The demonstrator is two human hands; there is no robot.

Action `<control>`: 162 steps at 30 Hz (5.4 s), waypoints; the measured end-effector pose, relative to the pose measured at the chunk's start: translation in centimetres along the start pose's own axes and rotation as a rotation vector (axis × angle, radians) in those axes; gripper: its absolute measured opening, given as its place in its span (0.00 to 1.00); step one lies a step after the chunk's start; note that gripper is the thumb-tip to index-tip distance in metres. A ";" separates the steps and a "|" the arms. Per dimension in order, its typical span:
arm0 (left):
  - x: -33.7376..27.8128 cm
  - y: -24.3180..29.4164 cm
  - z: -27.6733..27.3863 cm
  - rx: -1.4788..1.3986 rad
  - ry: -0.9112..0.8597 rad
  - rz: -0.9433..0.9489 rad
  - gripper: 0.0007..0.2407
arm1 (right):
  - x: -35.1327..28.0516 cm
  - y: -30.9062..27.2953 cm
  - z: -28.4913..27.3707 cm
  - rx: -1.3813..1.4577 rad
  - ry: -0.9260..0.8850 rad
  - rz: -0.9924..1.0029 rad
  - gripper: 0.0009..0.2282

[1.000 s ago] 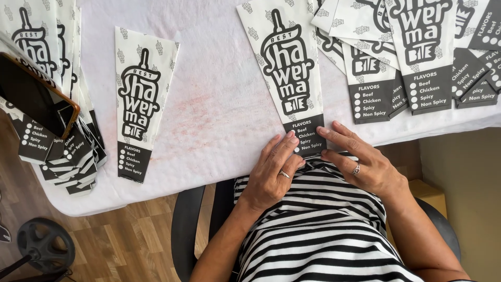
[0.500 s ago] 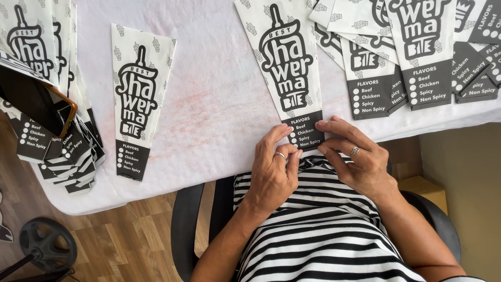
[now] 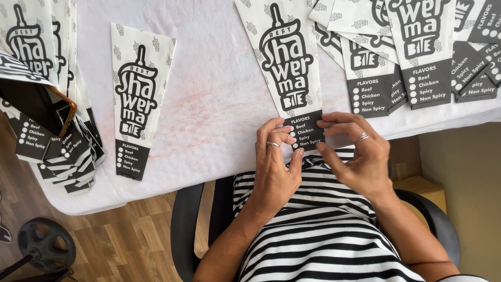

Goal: Sorting and stacking printed paper food wrappers on a table

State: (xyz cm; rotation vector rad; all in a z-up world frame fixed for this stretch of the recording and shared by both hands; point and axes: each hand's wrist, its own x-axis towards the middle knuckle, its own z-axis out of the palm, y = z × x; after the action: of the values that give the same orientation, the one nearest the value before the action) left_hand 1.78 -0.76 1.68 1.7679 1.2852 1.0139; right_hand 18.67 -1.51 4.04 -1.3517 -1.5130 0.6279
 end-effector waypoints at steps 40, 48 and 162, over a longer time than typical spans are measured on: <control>-0.2 -0.6 -0.6 -0.020 0.015 0.108 0.09 | -2.7 2.7 1.5 -0.347 0.005 -0.188 0.19; -0.9 -0.4 -0.8 0.027 -0.095 0.215 0.10 | -0.4 0.1 -1.6 -0.366 -0.160 0.176 0.05; 0.2 -3.0 -1.3 0.251 0.090 0.700 0.03 | -0.2 3.7 -0.3 -0.015 -0.207 -0.519 0.05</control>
State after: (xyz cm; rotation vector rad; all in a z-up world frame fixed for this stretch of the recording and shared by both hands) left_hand -0.54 0.33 -0.35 2.4775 0.8702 1.3566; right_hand 20.58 -0.85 0.93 -0.8642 -1.9442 0.4307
